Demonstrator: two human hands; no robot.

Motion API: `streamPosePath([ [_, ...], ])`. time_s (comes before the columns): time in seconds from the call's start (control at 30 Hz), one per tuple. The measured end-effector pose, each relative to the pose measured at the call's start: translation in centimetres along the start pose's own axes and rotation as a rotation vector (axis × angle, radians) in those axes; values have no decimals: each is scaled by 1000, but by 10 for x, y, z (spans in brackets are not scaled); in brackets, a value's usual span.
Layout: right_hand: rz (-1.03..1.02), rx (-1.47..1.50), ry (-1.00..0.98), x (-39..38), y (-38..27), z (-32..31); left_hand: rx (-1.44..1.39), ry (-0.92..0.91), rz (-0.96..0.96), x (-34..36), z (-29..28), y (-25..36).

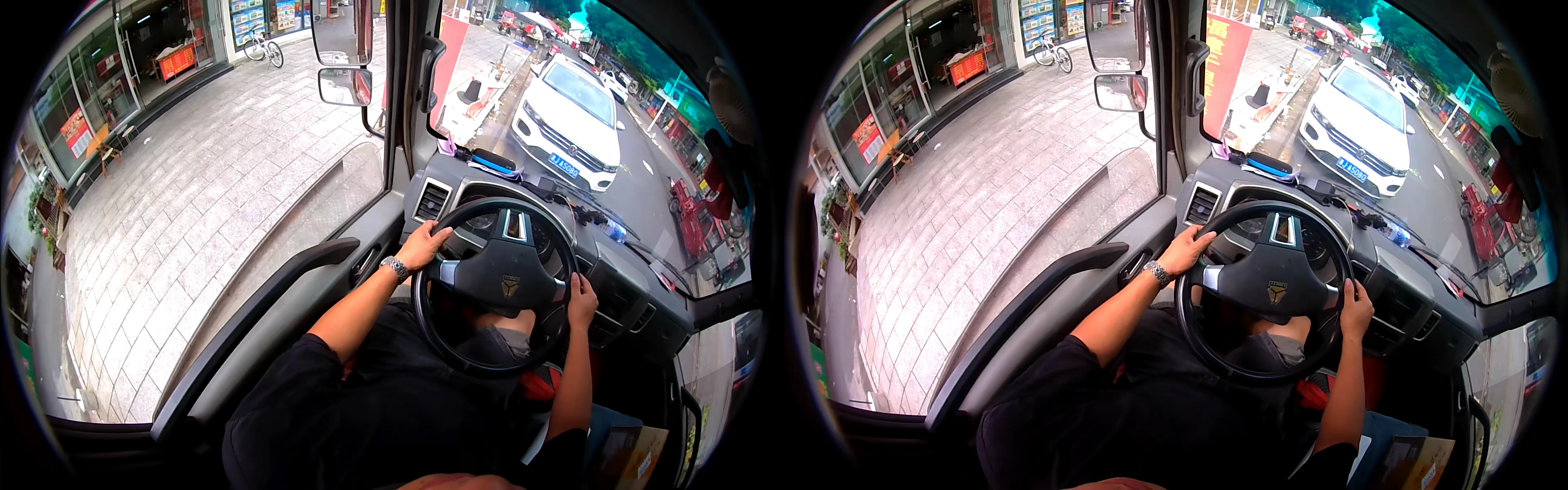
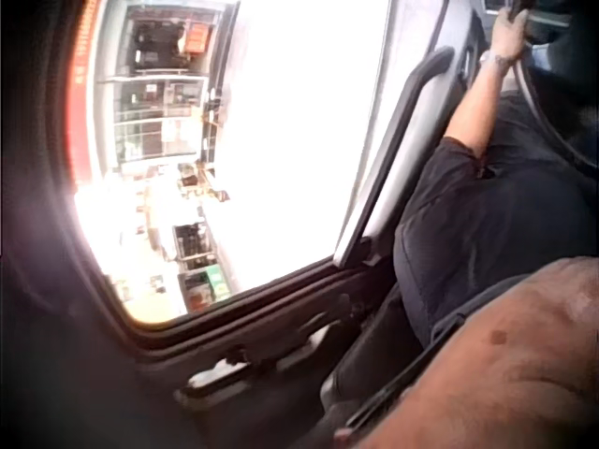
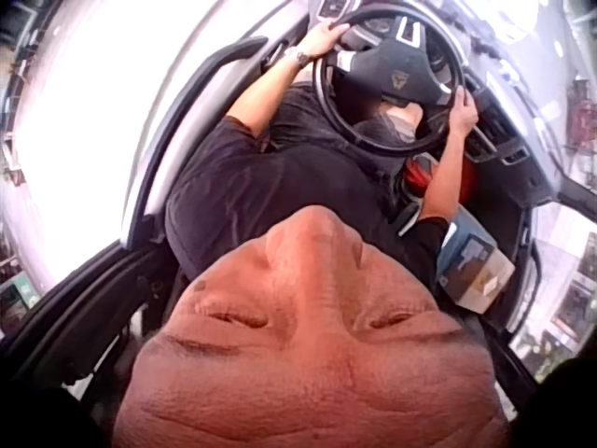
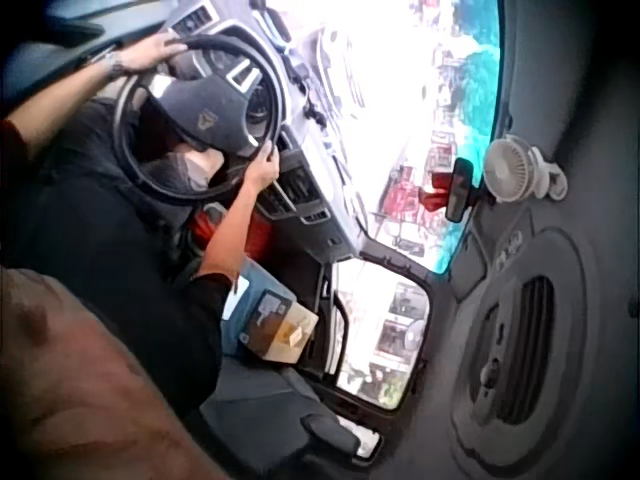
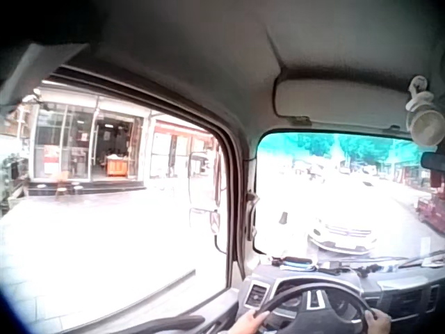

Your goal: The person drives a truck along a busy street, turning the steering wheel by hand and using the gear shift.

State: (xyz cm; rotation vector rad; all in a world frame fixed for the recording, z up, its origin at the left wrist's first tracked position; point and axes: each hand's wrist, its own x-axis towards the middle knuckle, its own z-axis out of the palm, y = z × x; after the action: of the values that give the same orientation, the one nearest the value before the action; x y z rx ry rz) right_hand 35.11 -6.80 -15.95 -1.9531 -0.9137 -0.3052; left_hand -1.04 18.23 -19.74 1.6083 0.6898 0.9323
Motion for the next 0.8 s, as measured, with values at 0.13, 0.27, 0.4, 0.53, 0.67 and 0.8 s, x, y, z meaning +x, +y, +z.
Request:
streamPosePath([
  [0.13, -4, 33, -13, 2, -10, 0, 36, 47, 17, -3, -1, -5],
  [0.27, -27, -40, 40, 7, -9, -7, -13, 89, 50, -15, 15, -11],
  [0.4, -89, -45, 29, 13, -15, 4, -102, 199, 11, -41, 24, -50],
  [0.53, -28, 31, -6, -3, -5, 1, -34, 308, 30, -93, 34, -62],
  [0.67, 202, 344, -86, -44, 4, -12, -59, 331, 55, -129, 51, -78],
  [0.8, 336, 645, -100, -104, 36, -2, -116, 290, -38, -169, 68, -53],
])
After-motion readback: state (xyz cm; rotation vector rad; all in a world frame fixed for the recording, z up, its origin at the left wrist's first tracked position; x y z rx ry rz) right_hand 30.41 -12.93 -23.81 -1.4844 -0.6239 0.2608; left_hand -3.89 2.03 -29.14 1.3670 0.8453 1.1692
